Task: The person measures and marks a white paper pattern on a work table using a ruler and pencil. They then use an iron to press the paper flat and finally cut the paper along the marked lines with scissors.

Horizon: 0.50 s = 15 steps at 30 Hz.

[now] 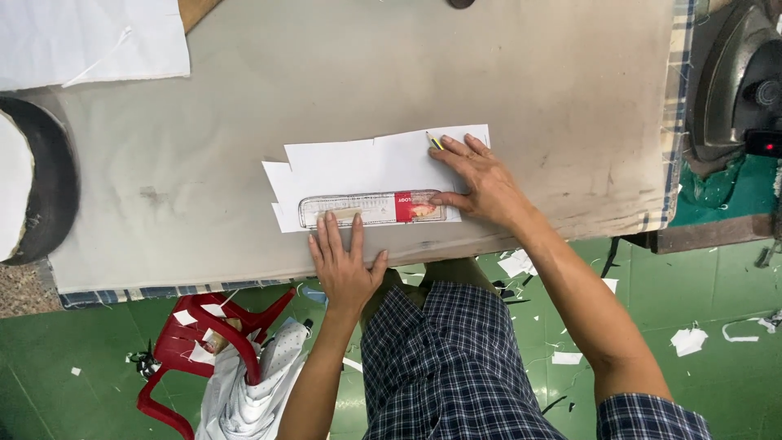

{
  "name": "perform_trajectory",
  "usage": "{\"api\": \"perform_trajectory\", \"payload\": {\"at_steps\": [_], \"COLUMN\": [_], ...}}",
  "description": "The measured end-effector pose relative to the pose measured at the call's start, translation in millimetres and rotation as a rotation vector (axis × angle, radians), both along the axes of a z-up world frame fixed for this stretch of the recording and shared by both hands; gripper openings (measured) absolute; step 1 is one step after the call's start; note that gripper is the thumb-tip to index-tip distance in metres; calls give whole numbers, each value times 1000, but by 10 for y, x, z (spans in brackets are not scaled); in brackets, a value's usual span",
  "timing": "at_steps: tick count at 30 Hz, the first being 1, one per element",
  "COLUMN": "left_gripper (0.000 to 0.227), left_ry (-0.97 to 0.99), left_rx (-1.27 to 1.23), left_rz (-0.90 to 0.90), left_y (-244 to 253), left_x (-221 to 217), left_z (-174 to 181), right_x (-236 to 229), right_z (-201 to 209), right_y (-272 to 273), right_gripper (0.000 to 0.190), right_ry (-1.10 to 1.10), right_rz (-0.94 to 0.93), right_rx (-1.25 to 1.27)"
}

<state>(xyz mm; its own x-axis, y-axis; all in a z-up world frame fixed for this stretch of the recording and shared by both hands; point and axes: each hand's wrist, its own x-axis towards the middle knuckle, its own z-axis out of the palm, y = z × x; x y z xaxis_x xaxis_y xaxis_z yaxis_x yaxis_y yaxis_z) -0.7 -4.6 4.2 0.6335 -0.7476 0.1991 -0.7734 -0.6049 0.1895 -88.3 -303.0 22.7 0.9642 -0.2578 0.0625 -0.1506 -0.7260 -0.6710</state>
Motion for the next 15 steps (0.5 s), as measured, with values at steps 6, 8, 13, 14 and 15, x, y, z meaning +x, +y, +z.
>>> {"api": "perform_trajectory", "payload": {"at_steps": [6, 8, 13, 14, 15], "left_gripper": [72, 71, 69, 71, 74], "left_ry": [-3, 0, -28, 4, 35], "left_rx": [-8, -21, -39, -61, -83], "left_rz": [-13, -1, 53, 51, 50], "left_y": [-12, -39, -62, -55, -52], "left_x": [24, -3, 3, 13, 26], "left_z": [46, 76, 170, 137, 97], "right_x": [14, -21, 6, -17, -38], "right_z": [14, 15, 62, 42, 13], "right_y": [10, -9, -6, -14, -28], "right_gripper": [76, 76, 76, 77, 78], "right_ry": [6, -1, -41, -35, -30], "right_rz": [-6, 3, 47, 45, 43], "right_rx": [-8, -8, -30, -46, -62]}}
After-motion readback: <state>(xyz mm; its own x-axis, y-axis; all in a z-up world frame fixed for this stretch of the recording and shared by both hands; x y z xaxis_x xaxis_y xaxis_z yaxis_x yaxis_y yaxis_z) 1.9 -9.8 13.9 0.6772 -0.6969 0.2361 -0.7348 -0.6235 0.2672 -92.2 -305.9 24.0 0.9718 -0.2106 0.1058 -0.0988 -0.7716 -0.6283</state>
